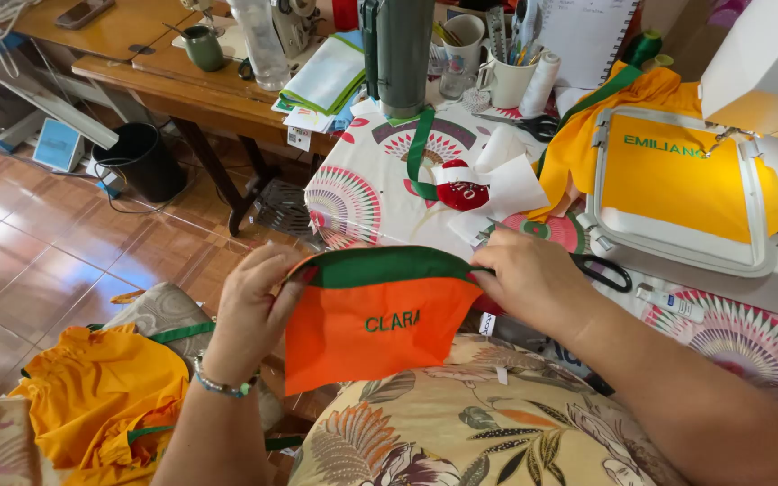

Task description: Turning a fabric pouch inside out, shaping the corners, and trimming excess material with scissors

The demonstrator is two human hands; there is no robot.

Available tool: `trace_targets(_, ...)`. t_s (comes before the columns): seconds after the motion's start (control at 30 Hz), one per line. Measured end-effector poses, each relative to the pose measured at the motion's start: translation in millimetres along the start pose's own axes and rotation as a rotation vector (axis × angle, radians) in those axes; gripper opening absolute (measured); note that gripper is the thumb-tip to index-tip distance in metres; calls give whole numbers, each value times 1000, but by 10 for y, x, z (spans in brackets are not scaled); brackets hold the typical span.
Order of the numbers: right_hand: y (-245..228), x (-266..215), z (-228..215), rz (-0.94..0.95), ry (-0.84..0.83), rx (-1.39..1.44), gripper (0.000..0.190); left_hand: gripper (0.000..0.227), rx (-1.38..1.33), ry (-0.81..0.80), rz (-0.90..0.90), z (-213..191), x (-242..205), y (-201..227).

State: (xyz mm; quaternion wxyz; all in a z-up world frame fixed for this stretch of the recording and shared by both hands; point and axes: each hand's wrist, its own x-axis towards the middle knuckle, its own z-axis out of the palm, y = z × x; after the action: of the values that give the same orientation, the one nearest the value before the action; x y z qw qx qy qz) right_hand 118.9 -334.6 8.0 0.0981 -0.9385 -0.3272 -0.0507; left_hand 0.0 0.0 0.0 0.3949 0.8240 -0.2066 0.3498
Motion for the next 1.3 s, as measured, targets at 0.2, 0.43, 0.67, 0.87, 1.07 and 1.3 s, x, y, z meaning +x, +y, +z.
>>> trace_targets(0.2,-70,-163,-77,-174,194,308,4,12,295,85,-400,-27,-42,-47)
trace_targets(0.43,111,-209,3,-161,292,246,5,18,312,136,-357,42,31,-57)
trace_targets(0.67,153,-131,-65,-161,369,303,6,21,203,120,-326,-3,-111,-261)
trace_targets(0.87,123,-132,-89,-28,294,636,7,33,131,139,-339,25,-186,-387)
trace_targets(1.07,12,-139,-194,-36,39,370,21,16,-45,194,-373,179,-69,-206)
trace_targets(1.3,-331,-126,37,-246,268,730,35,13,49,-117,-43,832,261,303)
